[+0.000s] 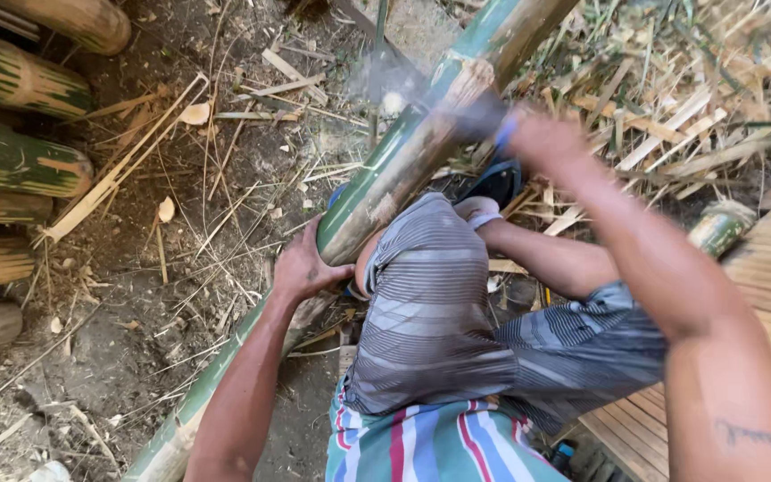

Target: The person sits on the ground and uses a machete to peel the outer green layer off a long bamboo pole. They hold the pole steady with their left hand and repeatedly strike it with the machete in their right hand to remove the outer skin.

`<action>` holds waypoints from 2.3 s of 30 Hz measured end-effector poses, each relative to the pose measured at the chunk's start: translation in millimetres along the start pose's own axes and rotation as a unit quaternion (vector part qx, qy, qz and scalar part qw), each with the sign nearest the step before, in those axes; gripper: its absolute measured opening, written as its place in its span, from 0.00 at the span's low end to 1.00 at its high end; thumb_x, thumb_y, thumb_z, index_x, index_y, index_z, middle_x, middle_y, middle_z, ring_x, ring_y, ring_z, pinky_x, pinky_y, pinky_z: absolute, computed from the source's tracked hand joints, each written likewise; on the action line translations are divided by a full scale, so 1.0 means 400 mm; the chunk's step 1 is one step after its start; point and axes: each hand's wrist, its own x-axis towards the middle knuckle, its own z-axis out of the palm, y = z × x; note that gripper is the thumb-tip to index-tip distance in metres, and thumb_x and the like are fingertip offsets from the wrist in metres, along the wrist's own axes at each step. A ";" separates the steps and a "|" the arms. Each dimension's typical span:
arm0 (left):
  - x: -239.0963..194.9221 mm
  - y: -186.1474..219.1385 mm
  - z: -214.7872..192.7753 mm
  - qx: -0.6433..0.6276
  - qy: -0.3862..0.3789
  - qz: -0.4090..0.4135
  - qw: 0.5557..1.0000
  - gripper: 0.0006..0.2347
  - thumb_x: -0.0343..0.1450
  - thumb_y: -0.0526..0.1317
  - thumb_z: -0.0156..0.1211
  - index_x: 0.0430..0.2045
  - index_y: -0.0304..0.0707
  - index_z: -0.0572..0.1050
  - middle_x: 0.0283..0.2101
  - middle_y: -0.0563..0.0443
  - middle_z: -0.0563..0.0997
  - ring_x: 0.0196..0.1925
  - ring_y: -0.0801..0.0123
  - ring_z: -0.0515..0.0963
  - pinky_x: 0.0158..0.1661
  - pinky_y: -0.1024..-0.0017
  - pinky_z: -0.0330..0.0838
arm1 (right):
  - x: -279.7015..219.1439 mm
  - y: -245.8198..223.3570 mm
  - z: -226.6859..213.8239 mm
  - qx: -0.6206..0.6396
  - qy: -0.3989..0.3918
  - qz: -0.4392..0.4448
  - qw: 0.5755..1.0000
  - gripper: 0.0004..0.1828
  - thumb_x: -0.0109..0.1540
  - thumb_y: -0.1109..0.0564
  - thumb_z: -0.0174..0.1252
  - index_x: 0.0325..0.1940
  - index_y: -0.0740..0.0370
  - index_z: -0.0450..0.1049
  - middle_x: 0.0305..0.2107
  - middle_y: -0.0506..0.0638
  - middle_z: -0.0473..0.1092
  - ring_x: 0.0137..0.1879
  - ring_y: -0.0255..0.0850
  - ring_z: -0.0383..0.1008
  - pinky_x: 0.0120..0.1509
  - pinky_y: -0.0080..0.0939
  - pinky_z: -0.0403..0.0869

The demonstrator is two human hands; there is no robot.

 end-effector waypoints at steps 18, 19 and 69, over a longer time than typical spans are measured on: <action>0.013 0.015 -0.047 -0.058 -0.054 -0.017 0.997 0.57 0.48 0.57 0.78 0.72 0.40 0.50 0.56 0.34 0.78 0.50 0.49 0.83 0.53 0.58 0.77 | -0.042 0.337 -0.067 0.223 0.140 0.368 0.892 0.28 0.74 0.48 0.54 0.64 0.77 0.57 0.32 0.61 0.73 0.33 0.52 0.77 0.33 0.53 0.76; 0.013 0.012 -0.049 -0.076 -0.049 -0.005 0.996 0.57 0.47 0.56 0.78 0.71 0.40 0.51 0.56 0.34 0.79 0.50 0.49 0.83 0.54 0.58 0.77 | -0.027 0.277 -0.069 0.252 0.124 0.369 0.886 0.25 0.73 0.47 0.54 0.61 0.71 0.60 0.35 0.61 0.72 0.35 0.53 0.77 0.34 0.54 0.77; 0.041 -0.019 -0.024 -0.094 -0.057 -0.035 0.993 0.55 0.47 0.63 0.72 0.72 0.47 0.52 0.59 0.36 0.77 0.53 0.47 0.82 0.55 0.55 0.76 | 0.013 -0.082 0.081 0.151 0.178 0.060 0.971 0.08 0.64 0.60 0.49 0.42 0.65 0.70 0.25 0.60 0.74 0.28 0.56 0.79 0.29 0.56 0.76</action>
